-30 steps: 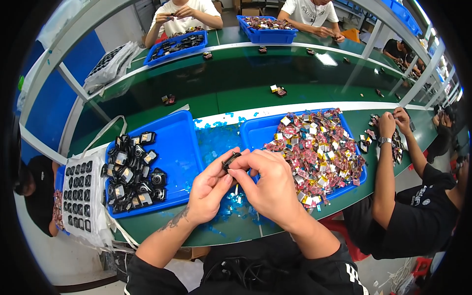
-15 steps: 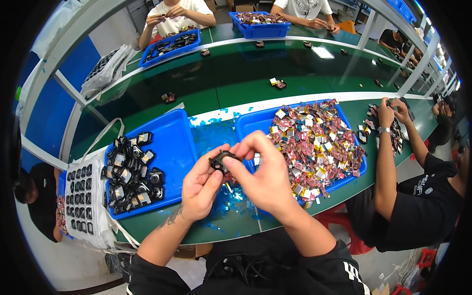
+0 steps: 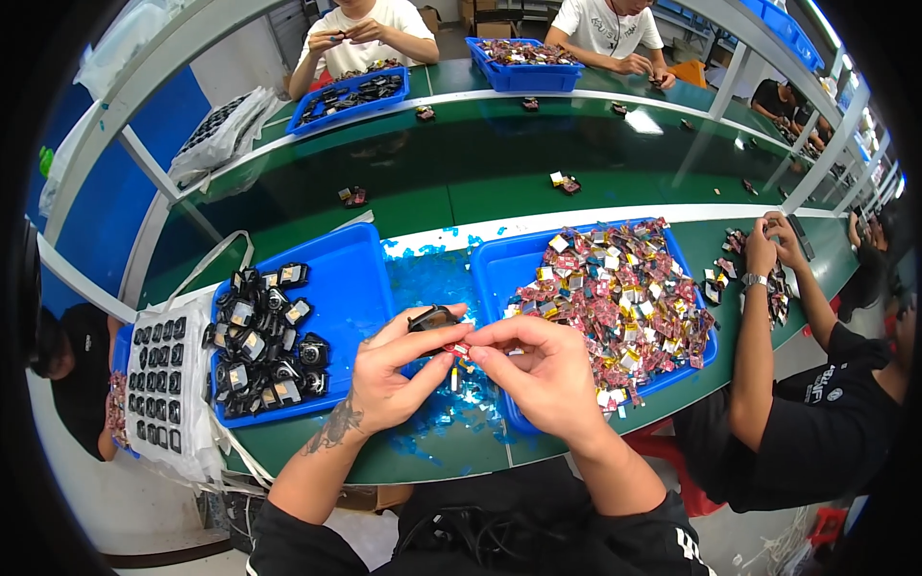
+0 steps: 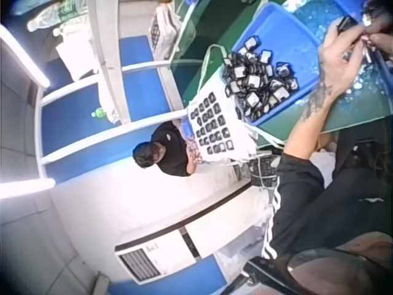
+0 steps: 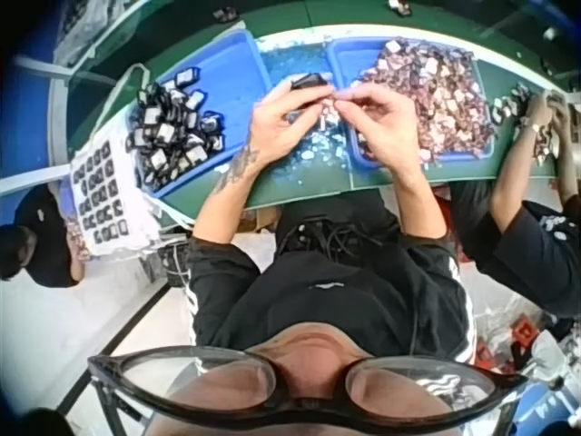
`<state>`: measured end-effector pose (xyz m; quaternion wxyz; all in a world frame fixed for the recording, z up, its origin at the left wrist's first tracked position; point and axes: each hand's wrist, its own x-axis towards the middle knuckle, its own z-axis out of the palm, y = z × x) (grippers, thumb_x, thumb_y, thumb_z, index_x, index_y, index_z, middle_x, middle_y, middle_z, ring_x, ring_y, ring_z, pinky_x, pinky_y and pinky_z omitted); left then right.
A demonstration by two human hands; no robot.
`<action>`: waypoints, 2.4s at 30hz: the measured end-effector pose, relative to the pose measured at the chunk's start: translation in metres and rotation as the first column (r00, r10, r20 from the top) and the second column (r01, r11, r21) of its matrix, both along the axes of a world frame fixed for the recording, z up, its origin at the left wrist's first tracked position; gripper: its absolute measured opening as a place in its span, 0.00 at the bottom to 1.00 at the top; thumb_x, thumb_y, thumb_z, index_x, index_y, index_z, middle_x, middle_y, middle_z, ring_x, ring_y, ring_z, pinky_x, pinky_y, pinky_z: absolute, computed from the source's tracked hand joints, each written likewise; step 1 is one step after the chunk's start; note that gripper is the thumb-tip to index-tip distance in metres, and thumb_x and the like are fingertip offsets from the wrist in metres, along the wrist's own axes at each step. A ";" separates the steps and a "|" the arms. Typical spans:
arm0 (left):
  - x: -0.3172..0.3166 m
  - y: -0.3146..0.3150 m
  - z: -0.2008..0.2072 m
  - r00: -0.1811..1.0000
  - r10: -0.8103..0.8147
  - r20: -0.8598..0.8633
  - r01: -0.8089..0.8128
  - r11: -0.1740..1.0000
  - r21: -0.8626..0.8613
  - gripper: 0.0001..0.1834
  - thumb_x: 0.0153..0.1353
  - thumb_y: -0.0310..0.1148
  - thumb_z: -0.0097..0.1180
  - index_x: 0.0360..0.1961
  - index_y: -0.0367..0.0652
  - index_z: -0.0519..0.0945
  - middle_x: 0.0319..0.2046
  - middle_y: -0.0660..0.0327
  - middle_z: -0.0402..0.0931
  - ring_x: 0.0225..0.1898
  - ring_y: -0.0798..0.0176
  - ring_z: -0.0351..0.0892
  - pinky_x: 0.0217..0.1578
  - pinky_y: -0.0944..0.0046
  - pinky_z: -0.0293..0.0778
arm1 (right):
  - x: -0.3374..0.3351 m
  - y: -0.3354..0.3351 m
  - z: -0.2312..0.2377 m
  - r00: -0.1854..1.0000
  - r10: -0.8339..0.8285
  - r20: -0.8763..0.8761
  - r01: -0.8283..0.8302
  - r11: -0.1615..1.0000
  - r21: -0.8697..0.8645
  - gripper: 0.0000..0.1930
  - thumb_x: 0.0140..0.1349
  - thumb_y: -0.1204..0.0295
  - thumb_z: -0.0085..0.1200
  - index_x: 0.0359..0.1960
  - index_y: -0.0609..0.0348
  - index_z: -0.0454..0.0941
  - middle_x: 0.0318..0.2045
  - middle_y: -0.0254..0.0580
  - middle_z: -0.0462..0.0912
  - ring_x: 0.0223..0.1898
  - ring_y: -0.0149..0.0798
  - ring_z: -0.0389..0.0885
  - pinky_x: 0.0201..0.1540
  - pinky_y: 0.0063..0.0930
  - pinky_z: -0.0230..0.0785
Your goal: Sorting and inspecting small electronic components on an assembly line workbench.
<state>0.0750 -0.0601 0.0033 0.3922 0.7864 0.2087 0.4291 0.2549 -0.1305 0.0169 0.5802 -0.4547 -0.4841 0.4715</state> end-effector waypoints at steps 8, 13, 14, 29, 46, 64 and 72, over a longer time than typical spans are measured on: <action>-0.004 -0.001 0.001 0.989 -0.036 -0.141 -0.002 0.964 -0.266 0.09 0.56 0.23 0.62 0.40 0.36 0.84 0.38 0.53 0.79 0.37 0.61 0.84 0.41 0.68 0.80 | 0.011 0.000 0.006 0.989 0.075 0.126 -0.071 0.997 -0.035 0.05 0.63 0.76 0.56 0.36 0.66 0.75 0.33 0.33 0.75 0.34 0.22 0.75 0.34 0.18 0.72; 0.004 -0.007 -0.010 0.999 -0.033 -0.020 0.016 0.821 -0.571 0.08 0.59 0.22 0.60 0.39 0.31 0.83 0.39 0.55 0.78 0.39 0.66 0.82 0.41 0.70 0.80 | 0.001 0.000 -0.004 0.999 0.052 -0.002 -0.052 0.985 -0.166 0.07 0.62 0.75 0.58 0.38 0.64 0.74 0.33 0.33 0.76 0.33 0.22 0.75 0.34 0.17 0.72; 0.005 -0.007 -0.012 0.999 -0.030 0.030 0.043 0.766 -0.641 0.07 0.60 0.21 0.59 0.39 0.28 0.82 0.41 0.55 0.78 0.41 0.66 0.81 0.42 0.70 0.80 | -0.003 -0.003 -0.007 1.000 -0.004 -0.024 0.001 0.993 -0.114 0.08 0.61 0.76 0.58 0.39 0.64 0.74 0.32 0.34 0.76 0.33 0.22 0.75 0.34 0.17 0.72; 0.007 -0.009 0.001 0.952 -0.103 0.288 0.280 0.678 -0.680 0.30 0.64 0.15 0.47 0.67 0.40 0.59 0.56 0.51 0.71 0.55 0.62 0.75 0.49 0.63 0.80 | -0.018 0.003 -0.022 0.913 -0.330 0.239 0.281 0.934 0.219 0.12 0.56 0.82 0.62 0.35 0.61 0.69 0.28 0.34 0.78 0.26 0.21 0.74 0.29 0.13 0.66; 0.010 -0.002 -0.009 0.896 -0.049 0.441 0.356 0.671 -0.650 0.24 0.68 0.21 0.44 0.62 0.45 0.56 0.55 0.54 0.69 0.54 0.62 0.74 0.43 0.58 0.83 | -0.008 0.036 0.010 0.934 -0.004 0.358 0.008 1.000 -0.009 0.18 0.56 0.82 0.58 0.48 0.61 0.70 0.32 0.30 0.75 0.31 0.19 0.71 0.30 0.13 0.66; -0.122 0.041 0.024 0.161 0.285 -0.945 -0.503 0.847 0.170 0.18 0.44 0.38 0.72 0.35 0.48 0.78 0.34 0.60 0.81 0.46 0.54 0.79 0.50 0.54 0.66 | 0.106 0.243 -0.039 0.469 0.061 0.881 0.347 0.905 -0.247 0.21 0.38 0.66 0.75 0.32 0.61 0.78 0.29 0.44 0.82 0.32 0.42 0.81 0.37 0.33 0.73; -0.111 0.056 0.022 0.467 0.376 -0.800 -0.295 0.920 0.260 0.16 0.40 0.33 0.72 0.26 0.42 0.76 0.27 0.60 0.72 0.36 0.57 0.73 0.38 0.58 0.70 | 0.072 0.164 0.031 0.624 -0.041 0.780 0.004 0.999 0.049 0.15 0.58 0.64 0.60 0.39 0.63 0.81 0.31 0.46 0.85 0.35 0.40 0.85 0.40 0.32 0.76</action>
